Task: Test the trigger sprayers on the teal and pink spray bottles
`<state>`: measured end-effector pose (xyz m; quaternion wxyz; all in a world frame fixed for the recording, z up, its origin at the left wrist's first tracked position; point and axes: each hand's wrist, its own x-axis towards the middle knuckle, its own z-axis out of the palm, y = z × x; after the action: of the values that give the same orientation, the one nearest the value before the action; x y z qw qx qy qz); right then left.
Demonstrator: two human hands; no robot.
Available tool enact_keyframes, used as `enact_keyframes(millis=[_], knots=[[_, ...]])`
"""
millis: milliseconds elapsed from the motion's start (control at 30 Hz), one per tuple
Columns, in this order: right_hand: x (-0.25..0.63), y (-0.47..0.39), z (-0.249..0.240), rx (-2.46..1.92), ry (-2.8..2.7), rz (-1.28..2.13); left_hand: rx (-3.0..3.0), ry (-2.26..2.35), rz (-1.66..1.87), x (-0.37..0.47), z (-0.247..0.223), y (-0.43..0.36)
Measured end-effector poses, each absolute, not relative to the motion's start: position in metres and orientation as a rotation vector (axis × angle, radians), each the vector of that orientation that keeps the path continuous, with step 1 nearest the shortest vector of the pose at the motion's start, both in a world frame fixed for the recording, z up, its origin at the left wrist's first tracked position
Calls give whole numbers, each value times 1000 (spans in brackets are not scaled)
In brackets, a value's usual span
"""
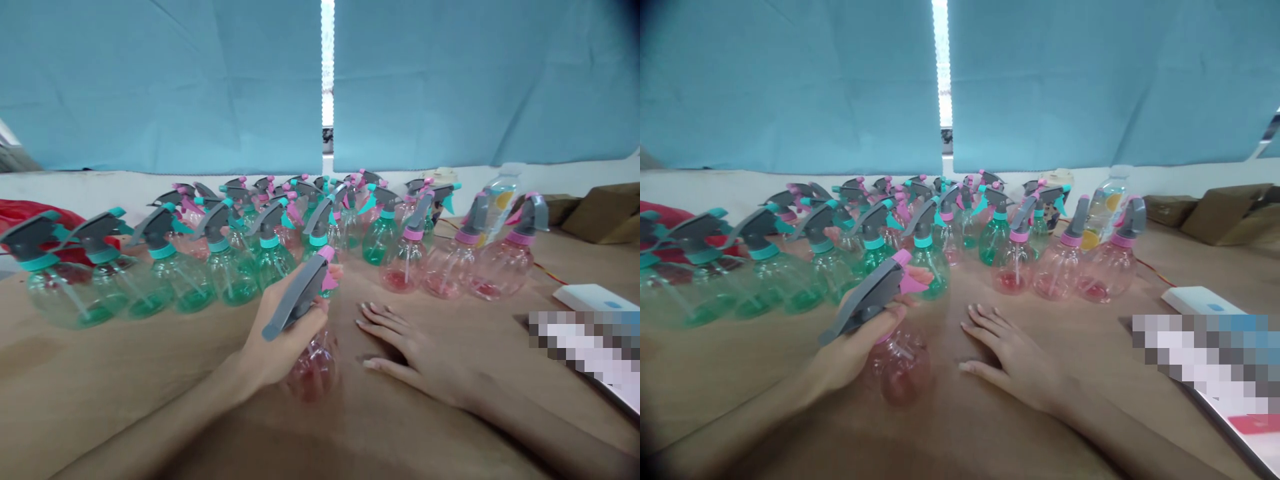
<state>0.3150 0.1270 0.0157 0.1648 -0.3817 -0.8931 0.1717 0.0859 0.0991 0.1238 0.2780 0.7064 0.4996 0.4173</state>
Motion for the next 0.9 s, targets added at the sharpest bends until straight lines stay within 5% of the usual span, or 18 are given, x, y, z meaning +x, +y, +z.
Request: enact_keyframes(millis=[900], knots=[[316, 128, 14, -1086, -2525, 536, 1812, 1233, 1108, 82, 116, 105]])
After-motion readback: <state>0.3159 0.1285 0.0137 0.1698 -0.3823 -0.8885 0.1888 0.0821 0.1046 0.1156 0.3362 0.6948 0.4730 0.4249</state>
